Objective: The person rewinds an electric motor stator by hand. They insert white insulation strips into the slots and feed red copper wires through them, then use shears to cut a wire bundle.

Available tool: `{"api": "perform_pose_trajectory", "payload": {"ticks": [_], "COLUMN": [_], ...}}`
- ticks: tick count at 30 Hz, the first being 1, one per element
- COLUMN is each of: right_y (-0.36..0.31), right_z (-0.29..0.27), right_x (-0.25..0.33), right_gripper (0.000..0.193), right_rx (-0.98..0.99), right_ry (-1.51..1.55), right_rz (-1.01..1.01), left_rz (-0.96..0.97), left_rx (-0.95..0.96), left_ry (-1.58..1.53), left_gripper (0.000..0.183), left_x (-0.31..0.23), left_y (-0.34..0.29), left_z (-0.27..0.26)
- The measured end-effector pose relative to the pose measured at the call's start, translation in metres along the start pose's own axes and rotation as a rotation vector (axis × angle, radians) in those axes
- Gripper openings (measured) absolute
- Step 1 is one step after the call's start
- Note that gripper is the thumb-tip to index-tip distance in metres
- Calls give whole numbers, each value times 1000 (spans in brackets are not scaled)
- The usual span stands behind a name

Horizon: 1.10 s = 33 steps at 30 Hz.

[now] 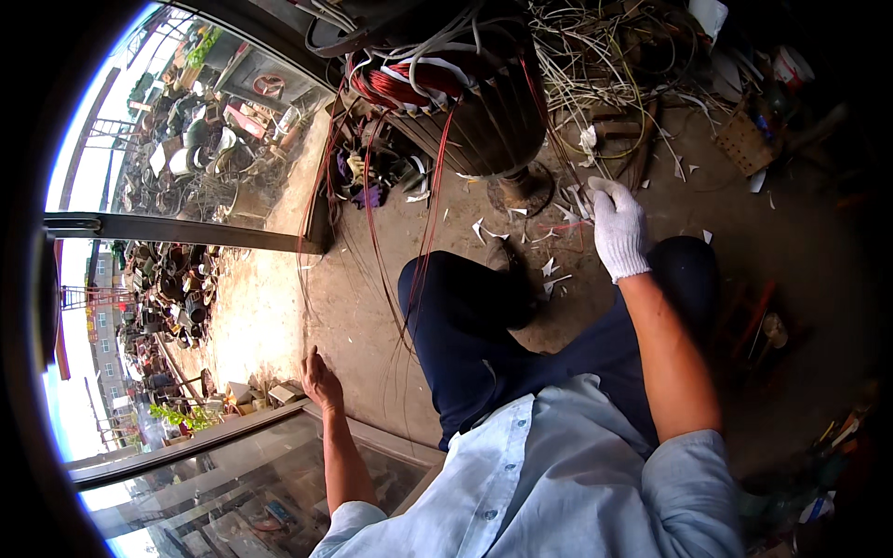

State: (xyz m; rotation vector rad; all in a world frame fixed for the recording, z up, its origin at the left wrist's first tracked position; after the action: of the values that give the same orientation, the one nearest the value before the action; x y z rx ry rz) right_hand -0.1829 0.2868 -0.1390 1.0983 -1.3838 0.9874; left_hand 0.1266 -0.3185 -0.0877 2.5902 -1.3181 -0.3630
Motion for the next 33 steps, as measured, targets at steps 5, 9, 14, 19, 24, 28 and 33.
{"api": "perform_pose_trajectory", "payload": {"ticks": [5, 9, 14, 19, 24, 28, 33], "right_y": [-1, 5, -5, -12, -15, -26, -29], "right_z": [-5, -14, -2, -7, -10, -9, -10], "right_x": [26, 7, 8, -1, 5, 25, 48], "right_gripper": [23, 23, 22, 22, 23, 22, 22], "right_rx": [-26, -68, -37, 15, 25, 13, 21], "right_ry": [-131, -145, -432, -465, -316, -146, -10], "right_rz": [-101, -24, -125, -82, -153, -161, -138], "left_rz": [179, 451, 265, 514, 649, 551, 235], "left_rx": [-476, -258, 322, -128, -243, -181, -14], "left_ry": [-473, -731, -1145, -486, -334, -250, -237], "left_gripper": [34, 35, 41, 23, 24, 30, 45], "left_x": [-142, -305, -412, -400, -289, -165, -126], "left_y": [45, 88, 138, 137, 75, 29, 26], "left_z": [-109, -135, -66, -80, -86, -69, -58]}}
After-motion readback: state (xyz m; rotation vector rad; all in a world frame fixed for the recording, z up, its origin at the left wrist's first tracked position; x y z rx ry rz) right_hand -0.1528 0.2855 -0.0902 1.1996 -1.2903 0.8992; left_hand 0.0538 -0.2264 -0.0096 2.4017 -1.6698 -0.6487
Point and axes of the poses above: each hand's wrist, its own y-axis towards the middle knuckle, its own z-axis out of the palm, x = y × z, the point moved 9 cm from there along y, towards the middle knuckle, and after that the axes turned 3 degrees about -z, right-handed, at the moved point
